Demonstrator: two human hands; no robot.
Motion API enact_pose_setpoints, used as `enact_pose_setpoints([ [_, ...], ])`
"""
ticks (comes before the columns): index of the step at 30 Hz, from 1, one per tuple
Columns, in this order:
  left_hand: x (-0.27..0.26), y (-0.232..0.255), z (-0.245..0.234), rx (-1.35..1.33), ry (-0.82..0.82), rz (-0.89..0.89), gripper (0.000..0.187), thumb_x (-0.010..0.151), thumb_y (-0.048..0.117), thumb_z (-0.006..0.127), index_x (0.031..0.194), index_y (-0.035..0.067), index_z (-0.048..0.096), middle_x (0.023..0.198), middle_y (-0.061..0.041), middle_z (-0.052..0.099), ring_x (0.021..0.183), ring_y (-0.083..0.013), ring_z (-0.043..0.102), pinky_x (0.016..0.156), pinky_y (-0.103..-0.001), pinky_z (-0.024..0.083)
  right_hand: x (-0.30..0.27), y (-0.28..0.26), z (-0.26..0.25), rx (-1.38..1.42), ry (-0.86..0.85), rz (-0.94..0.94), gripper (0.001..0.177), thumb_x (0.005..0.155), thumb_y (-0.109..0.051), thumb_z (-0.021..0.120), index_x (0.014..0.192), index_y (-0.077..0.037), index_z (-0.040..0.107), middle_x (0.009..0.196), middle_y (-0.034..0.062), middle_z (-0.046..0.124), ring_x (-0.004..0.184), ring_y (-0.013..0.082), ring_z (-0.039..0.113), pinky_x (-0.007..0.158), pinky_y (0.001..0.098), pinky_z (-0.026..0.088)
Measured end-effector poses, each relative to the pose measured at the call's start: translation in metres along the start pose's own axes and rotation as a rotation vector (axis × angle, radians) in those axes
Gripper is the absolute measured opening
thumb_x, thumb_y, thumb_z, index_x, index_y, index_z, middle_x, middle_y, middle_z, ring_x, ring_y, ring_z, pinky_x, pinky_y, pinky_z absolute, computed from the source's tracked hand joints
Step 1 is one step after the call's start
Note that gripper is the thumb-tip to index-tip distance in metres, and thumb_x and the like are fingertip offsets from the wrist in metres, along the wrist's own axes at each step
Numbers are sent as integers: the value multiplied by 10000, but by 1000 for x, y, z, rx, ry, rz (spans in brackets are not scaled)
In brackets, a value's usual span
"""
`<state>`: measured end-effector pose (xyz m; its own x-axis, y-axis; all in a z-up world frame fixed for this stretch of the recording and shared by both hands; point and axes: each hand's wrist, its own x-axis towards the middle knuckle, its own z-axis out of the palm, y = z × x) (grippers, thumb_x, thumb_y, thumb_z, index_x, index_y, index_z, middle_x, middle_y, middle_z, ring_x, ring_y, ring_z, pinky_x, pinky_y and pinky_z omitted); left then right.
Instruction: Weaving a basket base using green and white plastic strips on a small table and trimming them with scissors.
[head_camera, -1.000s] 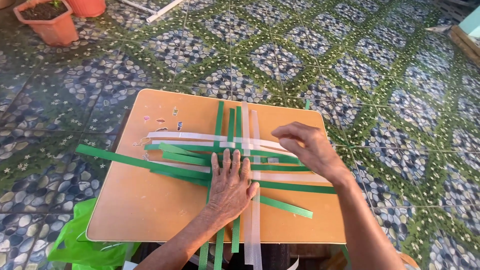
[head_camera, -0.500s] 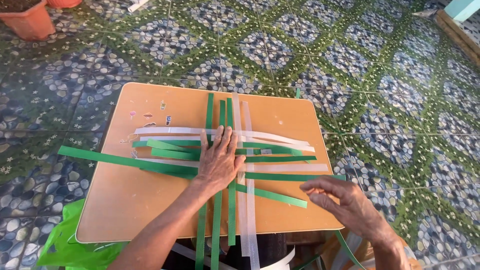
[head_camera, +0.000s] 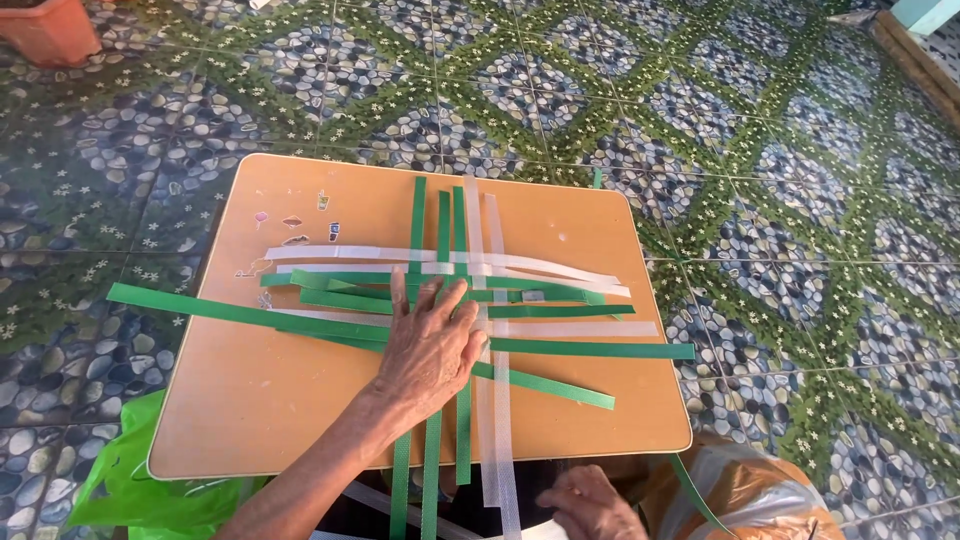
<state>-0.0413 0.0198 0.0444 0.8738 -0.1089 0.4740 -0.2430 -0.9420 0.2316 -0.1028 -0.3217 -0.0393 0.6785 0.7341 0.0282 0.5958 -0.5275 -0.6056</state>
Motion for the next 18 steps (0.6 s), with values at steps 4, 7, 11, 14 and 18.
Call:
enact_pose_setpoints([
  [4, -9, -2, -1, -47, -29, -20, 261, 928, 242, 604, 1065, 35, 684, 1242, -100, 579, 1216, -322, 491, 1145, -795, 141, 6, -33, 19, -150, 123, -10, 160, 940, -339, 650, 938, -270, 795, 969, -62, 555, 850, 146, 538, 702, 325, 455],
  [7, -17, -10, 1, -77, -40, -35, 232, 955, 234, 562, 1061, 63, 678, 1217, -79, 594, 1167, -313, 505, 1163, -782, 117, -2, -3, 14, 4, -30, 51, 250, 979, -295, 564, 1026, -267, 807, 1097, -111, 696, 1038, 54, 636, 867, 241, 427],
  [11, -22, -17, 1, -55, -29, -49, 202, 942, 215, 589, 1035, 63, 684, 1173, -85, 631, 1112, -310, 552, 1159, -780, 150, -9, 2, 1, -87, 73, 56, 353, 862, -623, 685, 947, -308, 818, 941, -114, 717, 908, 141, 681, 751, 340, 530],
  [14, -23, -19, 1, -75, -39, -63, 171, 947, 198, 578, 1001, 65, 671, 1138, -70, 605, 1084, -310, 538, 1166, -782, 149, -21, 27, 19, 517, -266, 692, 510, 921, -66, 339, 1061, -166, 818, 1111, -46, 731, 1175, -7, 683, 1045, 127, 466],
  [18, -24, -15, 3, -68, -23, -56, 199, 933, 190, 596, 1042, 56, 696, 1152, -87, 626, 1104, -311, 547, 1187, -748, 139, 2, -38, 1, -124, 48, 269, 257, 824, -596, 715, 850, -363, 820, 789, -169, 697, 862, 48, 676, 766, 277, 486],
])
